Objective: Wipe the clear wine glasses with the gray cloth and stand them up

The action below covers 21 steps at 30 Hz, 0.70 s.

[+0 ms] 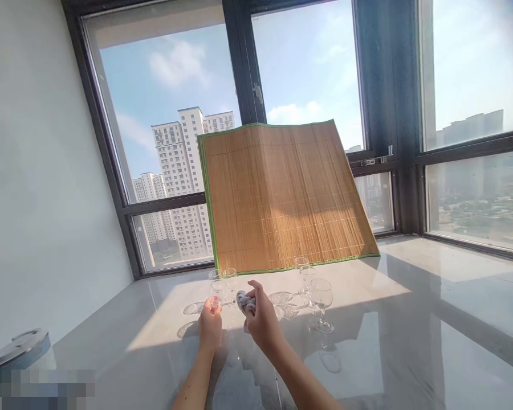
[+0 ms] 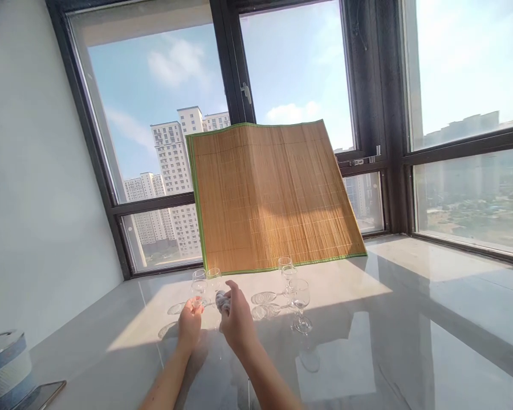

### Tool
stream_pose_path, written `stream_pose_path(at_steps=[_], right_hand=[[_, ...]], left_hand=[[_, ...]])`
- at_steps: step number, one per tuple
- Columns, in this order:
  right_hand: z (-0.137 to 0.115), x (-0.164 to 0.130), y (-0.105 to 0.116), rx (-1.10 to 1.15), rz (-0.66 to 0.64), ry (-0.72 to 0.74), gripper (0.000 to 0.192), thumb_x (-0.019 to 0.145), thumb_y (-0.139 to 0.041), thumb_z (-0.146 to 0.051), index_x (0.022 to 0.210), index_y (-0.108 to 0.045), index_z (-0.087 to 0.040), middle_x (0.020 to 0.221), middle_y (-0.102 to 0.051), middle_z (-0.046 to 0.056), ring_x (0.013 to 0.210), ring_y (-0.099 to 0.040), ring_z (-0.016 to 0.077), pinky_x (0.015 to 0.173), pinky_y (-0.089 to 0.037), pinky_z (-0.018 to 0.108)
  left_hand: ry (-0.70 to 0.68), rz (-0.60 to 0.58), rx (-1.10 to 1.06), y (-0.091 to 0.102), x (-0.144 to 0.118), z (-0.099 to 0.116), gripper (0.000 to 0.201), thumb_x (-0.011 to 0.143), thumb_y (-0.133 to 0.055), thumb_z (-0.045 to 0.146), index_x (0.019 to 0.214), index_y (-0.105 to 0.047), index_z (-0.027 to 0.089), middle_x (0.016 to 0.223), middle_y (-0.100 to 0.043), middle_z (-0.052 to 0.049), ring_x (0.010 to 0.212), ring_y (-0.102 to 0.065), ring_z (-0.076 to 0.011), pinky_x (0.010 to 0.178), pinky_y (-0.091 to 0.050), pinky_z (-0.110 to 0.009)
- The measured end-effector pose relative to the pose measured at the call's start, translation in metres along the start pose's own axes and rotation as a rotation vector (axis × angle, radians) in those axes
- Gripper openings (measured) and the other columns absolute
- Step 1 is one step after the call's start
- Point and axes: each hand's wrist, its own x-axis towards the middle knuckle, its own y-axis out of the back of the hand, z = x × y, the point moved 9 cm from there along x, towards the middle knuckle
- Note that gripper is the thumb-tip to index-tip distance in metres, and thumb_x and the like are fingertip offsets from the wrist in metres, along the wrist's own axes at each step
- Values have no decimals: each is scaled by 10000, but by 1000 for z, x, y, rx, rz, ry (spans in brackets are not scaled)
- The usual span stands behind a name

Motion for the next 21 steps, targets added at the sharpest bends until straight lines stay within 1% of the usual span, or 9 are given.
stream_pose_path(at_steps=[3, 4, 6, 8, 11, 13, 15, 18, 21], right_hand=[[-1, 5, 2, 16, 32, 71, 673, 674, -433, -15, 1309, -407, -236, 1009, -606, 68, 865, -605, 184, 777, -508, 325], [-1, 4, 4, 21, 24, 91, 688, 663, -442, -17, 1314, -407, -236, 1016, -607, 71, 868, -605, 185, 781, -508, 325], [3, 2, 8, 40, -4, 91, 704, 649, -458, -23, 1318, -405, -237, 1006, -613, 67, 843, -606, 180, 760, -506, 310], [5, 1, 11, 66, -31, 64, 681, 650, -463, -30, 1296, -420, -239, 971, -619, 51, 801, -604, 170, 726, -498, 287], [4, 1, 12, 106, -39, 30, 599, 667, -455, -40, 1227, -464, -250, 926, -622, 25, 734, -585, 149, 679, -473, 257], [3, 2, 11, 127, -32, 19, 560, 676, -459, -49, 1197, -479, -253, 908, -625, 16, 699, -569, 141, 656, -458, 248], [3, 4, 11, 137, -37, 10, 540, 679, -464, -60, 1183, -485, -254, 892, -630, 11, 685, -564, 142, 642, -449, 246], [11, 8, 17, 106, -34, 0, 496, 683, -464, -70, 1143, -510, -248, 888, -642, 16, 717, -581, 154, 663, -451, 255], [27, 12, 35, 70, 55, -53, 412, 697, -474, -91, 1084, -519, -228, 854, -643, 22, 715, -585, 158, 697, -452, 271]], left_hand=[[-210, -176, 3, -19, -9, 22, 340, 760, -529, 215, 1070, -669, 231, 966, -719, -46, 907, -647, -232, 825, -454, -325], [-268, -200, 20, -23, -11, 27, 341, 759, -523, 205, 1062, -677, 236, 996, -717, -52, 939, -641, -242, 856, -447, -341], [-338, -202, 75, -26, -13, 35, 323, 754, -522, 180, 1018, -696, 243, 1014, -713, -61, 963, -631, -258, 895, -429, -371], [-371, -182, 122, -26, -14, 41, 292, 739, -535, 146, 947, -712, 249, 962, -710, -63, 934, -618, -263, 925, -403, -392], [-413, -164, 178, -23, -19, 55, 231, 709, -556, 105, 808, -707, 249, 784, -665, -55, 833, -578, -251, 977, -360, -413], [-451, -174, 226, -23, -26, 67, 208, 713, -534, 92, 717, -677, 243, 703, -608, -48, 800, -548, -244, 1020, -327, -427], [-479, -212, 250, -27, -33, 78, 216, 722, -509, 86, 658, -645, 240, 687, -573, -43, 798, -537, -240, 1060, -290, -441], [-519, -299, 182, -35, -43, 91, 235, 718, -510, 75, 657, -658, 247, 721, -586, -44, 828, -551, -239, 1107, -232, -456], [-527, -341, 36, -38, -47, 97, 222, 721, -556, 86, 712, -706, 250, 742, -631, -52, 850, -558, -249, 1120, -192, -466]])
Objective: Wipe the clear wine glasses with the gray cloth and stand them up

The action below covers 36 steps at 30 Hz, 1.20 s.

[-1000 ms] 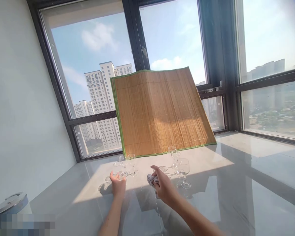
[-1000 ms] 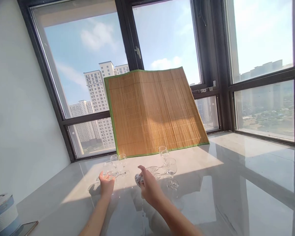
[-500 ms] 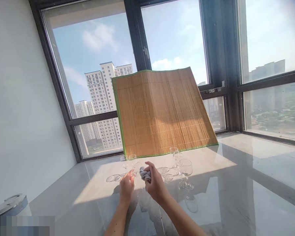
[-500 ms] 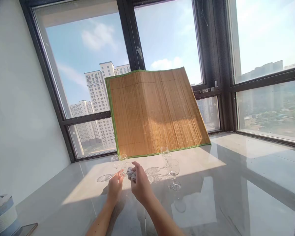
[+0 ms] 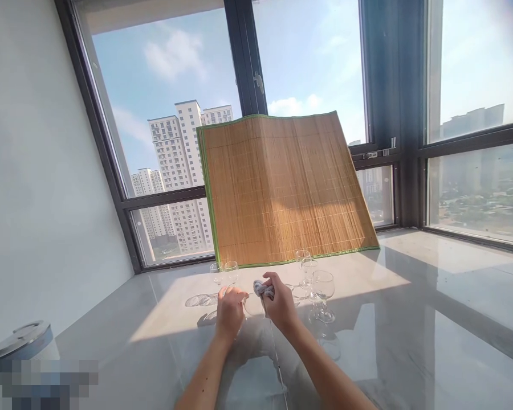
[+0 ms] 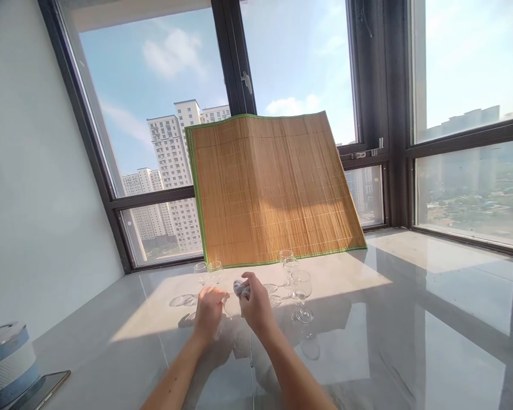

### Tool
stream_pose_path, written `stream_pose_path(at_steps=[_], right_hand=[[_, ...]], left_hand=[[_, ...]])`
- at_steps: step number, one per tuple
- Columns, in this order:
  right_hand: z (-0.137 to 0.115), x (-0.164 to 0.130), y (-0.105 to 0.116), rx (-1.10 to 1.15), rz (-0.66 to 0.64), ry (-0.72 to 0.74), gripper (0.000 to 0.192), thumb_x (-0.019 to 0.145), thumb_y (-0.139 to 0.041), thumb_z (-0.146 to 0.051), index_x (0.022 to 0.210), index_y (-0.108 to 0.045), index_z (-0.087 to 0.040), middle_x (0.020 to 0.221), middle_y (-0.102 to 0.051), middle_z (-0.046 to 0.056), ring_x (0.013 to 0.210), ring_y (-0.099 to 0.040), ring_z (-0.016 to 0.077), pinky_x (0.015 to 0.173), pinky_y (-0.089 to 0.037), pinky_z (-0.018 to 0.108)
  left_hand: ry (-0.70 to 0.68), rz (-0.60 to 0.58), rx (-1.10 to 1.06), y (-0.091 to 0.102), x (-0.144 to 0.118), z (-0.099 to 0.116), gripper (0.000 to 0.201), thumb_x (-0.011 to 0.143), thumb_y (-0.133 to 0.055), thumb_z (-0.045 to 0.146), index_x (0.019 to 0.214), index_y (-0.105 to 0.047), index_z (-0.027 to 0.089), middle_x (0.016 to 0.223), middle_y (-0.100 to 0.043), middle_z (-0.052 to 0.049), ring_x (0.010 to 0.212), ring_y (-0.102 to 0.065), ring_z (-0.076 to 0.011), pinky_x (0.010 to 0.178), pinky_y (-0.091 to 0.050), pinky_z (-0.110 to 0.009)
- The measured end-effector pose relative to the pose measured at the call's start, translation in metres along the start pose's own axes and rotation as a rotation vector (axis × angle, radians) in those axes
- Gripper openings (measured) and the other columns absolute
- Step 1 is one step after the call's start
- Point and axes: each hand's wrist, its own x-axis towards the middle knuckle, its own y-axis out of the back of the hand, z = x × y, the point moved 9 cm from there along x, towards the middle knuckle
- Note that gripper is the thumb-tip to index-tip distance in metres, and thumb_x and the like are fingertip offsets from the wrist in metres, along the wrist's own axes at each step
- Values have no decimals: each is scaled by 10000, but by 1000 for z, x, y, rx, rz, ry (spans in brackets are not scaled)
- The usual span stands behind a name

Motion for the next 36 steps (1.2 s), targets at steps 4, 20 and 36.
stream_pose_path(at_steps=[4, 20, 36], right_hand=[[23, 2, 17, 60, 120, -164, 386, 704, -506, -144, 1083, -488, -218, 791, -625, 7, 678, -578, 162, 671, -448, 277], [11, -2, 1, 239, 76, -131, 411, 728, -552, -186, 1129, -468, -216, 836, -632, 7, 726, -610, 163, 687, -479, 285], [8, -1, 24, 31, 230, -100, 361, 747, -528, -215, 1106, -496, -207, 848, -664, 33, 707, -601, 169, 668, -459, 274]], left_hand=[[107, 117, -125, 8, -1, -16, 102, 755, -635, 182, 761, -727, 223, 743, -676, -55, 796, -565, -238, 1105, -208, -447], [-14, -61, 617, -4, -4, -7, 259, 847, -502, 161, 978, -710, 243, 846, -712, -30, 864, -598, -213, 979, -322, -417], [-132, -13, 565, -5, -5, 9, 296, 811, -494, 56, 767, -708, 255, 750, -658, -22, 907, -560, -220, 1045, -270, -488]])
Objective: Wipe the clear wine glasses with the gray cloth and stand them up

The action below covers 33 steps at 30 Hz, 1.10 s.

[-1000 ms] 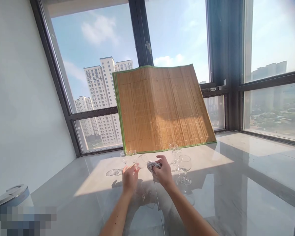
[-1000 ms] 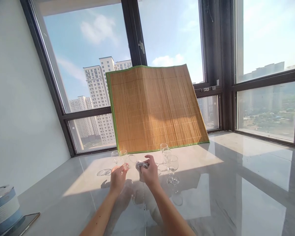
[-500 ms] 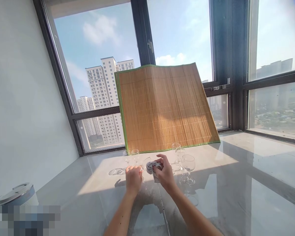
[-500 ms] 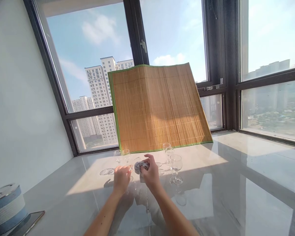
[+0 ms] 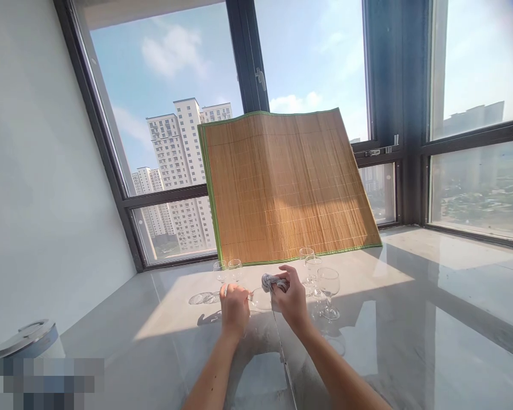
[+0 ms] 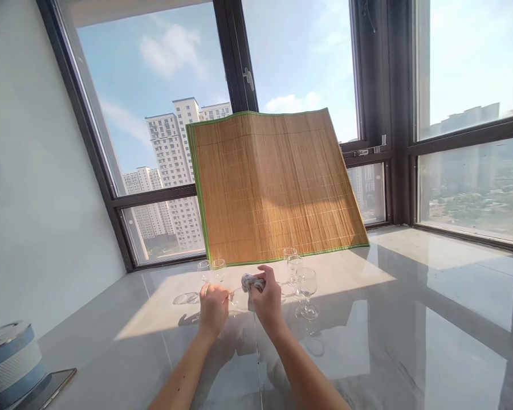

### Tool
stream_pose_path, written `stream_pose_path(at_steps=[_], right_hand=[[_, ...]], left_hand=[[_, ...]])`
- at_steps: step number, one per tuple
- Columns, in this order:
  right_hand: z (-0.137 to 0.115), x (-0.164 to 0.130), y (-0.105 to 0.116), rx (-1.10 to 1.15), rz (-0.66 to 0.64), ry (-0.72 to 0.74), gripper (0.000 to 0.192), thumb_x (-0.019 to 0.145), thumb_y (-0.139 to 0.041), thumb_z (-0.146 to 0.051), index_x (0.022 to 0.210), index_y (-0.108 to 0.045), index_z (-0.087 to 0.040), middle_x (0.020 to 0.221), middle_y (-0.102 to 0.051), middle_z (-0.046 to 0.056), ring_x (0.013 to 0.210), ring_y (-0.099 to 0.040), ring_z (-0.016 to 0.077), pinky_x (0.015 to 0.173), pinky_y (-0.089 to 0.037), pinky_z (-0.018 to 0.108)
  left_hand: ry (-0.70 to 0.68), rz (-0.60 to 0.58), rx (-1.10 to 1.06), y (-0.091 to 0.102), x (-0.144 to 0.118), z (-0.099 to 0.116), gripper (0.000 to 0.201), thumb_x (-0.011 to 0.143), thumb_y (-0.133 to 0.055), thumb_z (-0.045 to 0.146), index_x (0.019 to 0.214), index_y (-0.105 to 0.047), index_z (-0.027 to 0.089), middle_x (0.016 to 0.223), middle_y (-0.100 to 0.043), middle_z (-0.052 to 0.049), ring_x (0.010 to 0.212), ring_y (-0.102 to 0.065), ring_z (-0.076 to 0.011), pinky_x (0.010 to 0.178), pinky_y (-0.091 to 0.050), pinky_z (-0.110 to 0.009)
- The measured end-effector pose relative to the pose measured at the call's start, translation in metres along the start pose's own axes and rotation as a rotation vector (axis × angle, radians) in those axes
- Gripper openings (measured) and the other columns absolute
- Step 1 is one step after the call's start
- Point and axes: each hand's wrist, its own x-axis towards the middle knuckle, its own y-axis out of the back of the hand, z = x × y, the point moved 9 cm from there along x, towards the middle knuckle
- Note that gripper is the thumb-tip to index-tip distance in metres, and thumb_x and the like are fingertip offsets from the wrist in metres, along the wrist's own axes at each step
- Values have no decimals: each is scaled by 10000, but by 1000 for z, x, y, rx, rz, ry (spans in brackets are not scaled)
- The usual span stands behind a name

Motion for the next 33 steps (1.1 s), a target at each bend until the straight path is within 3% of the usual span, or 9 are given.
stream_pose_path(at_steps=[4, 16, 19, 22, 29, 33], right_hand=[[20, 1, 2, -29, 27, -127, 371, 731, -538, -256, 1095, -492, -204, 778, -630, 12, 653, -588, 173, 614, -442, 269], [45, 4, 15, 1, 118, -295, 374, 677, -563, -301, 1038, -504, -222, 696, -586, -36, 625, -591, 178, 597, -443, 282], [45, 2, 14, 32, 116, -328, 396, 664, -569, -285, 1047, -498, -215, 701, -592, -34, 617, -594, 172, 581, -446, 273], [44, -2, 1, 98, 28, -345, 426, 639, -573, -249, 1053, -486, -207, 693, -594, -38, 593, -587, 162, 554, -444, 263], [24, -10, -33, 276, -207, -241, 416, 658, -594, -232, 1060, -487, -212, 717, -598, -38, 578, -569, 145, 519, -446, 245], [9, -6, -24, 210, -148, -106, 382, 710, -572, -232, 1083, -492, -210, 779, -624, -6, 658, -594, 155, 608, -471, 262]], left_hand=[[51, 7, -54, -5, 1, -12, 252, 814, -503, 94, 763, -706, 235, 707, -639, -30, 885, -556, -227, 900, -378, -402], [105, -70, -269, -33, -3, -14, 204, 870, -483, 271, 824, -680, 243, 778, -690, -22, 760, -561, -188, 773, -405, -309], [194, -80, -294, -40, -3, -21, 277, 896, -455, 356, 721, -617, 214, 642, -612, -6, 655, -534, -164, 656, -376, -265], [277, -93, -292, -41, -3, -25, 320, 917, -423, 401, 732, -591, 202, 551, -520, 28, 550, -469, -136, 565, -300, -238], [249, -177, -67, -30, -2, -20, 218, 889, -434, 224, 788, -625, 195, 680, -627, -20, 645, -537, -166, 617, -302, -267], [106, -190, 32, -24, -1, -7, 228, 808, -466, 87, 727, -650, 196, 758, -662, -36, 793, -562, -198, 820, -341, -340]])
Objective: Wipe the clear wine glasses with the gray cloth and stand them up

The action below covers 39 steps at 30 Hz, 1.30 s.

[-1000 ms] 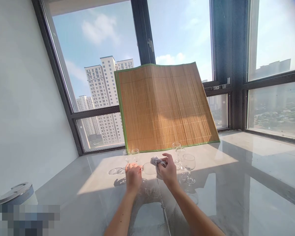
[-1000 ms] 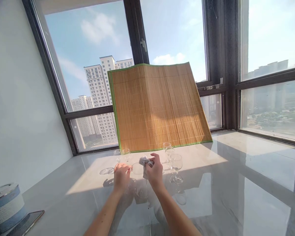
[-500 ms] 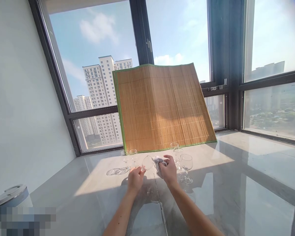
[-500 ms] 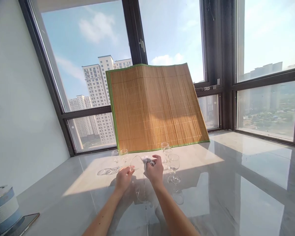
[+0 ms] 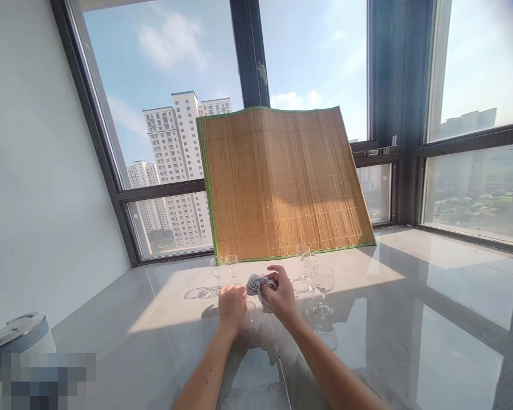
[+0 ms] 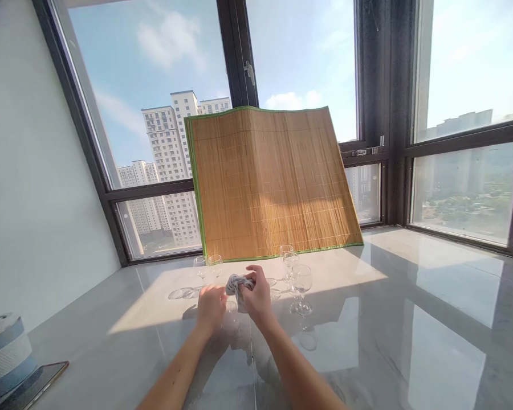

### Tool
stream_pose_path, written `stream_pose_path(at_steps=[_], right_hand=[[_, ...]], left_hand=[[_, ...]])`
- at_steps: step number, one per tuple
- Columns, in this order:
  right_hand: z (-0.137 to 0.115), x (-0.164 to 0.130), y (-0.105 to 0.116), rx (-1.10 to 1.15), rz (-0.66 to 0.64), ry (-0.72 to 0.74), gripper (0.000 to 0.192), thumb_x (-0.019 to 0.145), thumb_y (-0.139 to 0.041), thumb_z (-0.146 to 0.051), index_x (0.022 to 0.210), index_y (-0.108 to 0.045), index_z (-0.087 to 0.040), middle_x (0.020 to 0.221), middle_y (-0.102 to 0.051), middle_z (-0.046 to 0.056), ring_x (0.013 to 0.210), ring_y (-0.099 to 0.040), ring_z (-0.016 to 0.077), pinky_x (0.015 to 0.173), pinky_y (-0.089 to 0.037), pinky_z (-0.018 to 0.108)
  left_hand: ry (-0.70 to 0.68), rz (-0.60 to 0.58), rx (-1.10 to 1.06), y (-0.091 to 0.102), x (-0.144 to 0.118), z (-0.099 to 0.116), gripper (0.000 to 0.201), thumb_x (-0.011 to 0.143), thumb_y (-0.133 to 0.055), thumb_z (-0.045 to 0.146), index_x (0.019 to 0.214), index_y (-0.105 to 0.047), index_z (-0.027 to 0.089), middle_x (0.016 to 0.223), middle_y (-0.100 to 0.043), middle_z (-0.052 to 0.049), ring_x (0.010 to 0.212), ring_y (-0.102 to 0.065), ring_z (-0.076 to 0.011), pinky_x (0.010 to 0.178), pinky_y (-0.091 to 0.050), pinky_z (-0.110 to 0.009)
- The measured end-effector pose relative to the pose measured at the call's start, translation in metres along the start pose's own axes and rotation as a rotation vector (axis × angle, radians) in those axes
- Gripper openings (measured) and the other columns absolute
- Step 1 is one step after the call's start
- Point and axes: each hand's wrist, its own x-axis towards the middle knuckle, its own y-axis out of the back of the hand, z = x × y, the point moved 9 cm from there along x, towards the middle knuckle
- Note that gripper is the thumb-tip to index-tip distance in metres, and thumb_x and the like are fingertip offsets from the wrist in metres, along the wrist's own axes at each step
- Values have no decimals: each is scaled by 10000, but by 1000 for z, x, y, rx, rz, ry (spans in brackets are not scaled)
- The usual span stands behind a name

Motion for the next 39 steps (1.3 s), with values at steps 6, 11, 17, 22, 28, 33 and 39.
stream_pose_path(at_steps=[6, 11, 17, 22, 28, 33, 39], right_hand=[[-4, 5, 37, -171, 257, 29, 343, 739, -538, -262, 1076, -505, -205, 827, -629, 17, 688, -599, 162, 644, -462, 274], [14, 9, 22, -122, 64, -73, 380, 634, -581, -218, 1009, -520, -203, 685, -608, -28, 583, -558, 145, 561, -424, 248], [29, 1, -4, 174, -192, -300, 445, 629, -653, -251, 1049, -507, -220, 703, -582, -57, 524, -533, 123, 478, -398, 230], [21, 9, 13, 86, -8, -179, 399, 662, -627, -258, 1035, -494, -212, 710, -581, -47, 562, -542, 129, 518, -422, 241], [20, 11, 26, -97, 80, -92, 618, 685, -569, -231, 1270, -372, -201, 878, -656, 20, 652, -595, 153, 602, -487, 279], [-4, 0, -1, -156, -107, 115, 714, 682, -518, -145, 1366, -346, -258, 1312, -570, 132, 667, -564, 113, 644, -510, 277], [-16, -4, -10, -231, -212, 176, 707, 720, -463, -113, 1399, -314, -243, 995, -654, 40, 652, -568, 127, 629, -496, 268]], left_hand=[[54, 37, -82, 4, -1, -9, 292, 828, -451, 87, 860, -715, 207, 804, -672, -40, 863, -545, -223, 838, -356, -363], [2, 99, -71, 8, 1, -12, 313, 839, -449, 96, 932, -716, 230, 834, -671, -35, 895, -551, -229, 834, -380, -347], [-89, 18, -73, 5, 4, -7, 233, 819, -495, 112, 837, -705, 214, 831, -680, -34, 868, -569, -207, 861, -381, -330], [101, -57, -207, -7, 3, -20, 144, 797, -548, 167, 718, -663, 199, 735, -679, -27, 764, -597, -176, 735, -389, -276], [443, -39, -692, -20, -1, -46, 202, 832, -499, 315, 797, -625, 162, 742, -696, -42, 628, -619, -154, 598, -414, -255], [318, -73, -788, -20, 6, -34, 242, 791, -524, 372, 760, -637, 160, 651, -652, -11, 606, -592, -143, 582, -428, -242], [152, -99, -694, -19, 6, -16, 192, 765, -541, 288, 636, -628, 176, 733, -686, -11, 771, -630, -171, 748, -470, -278]])
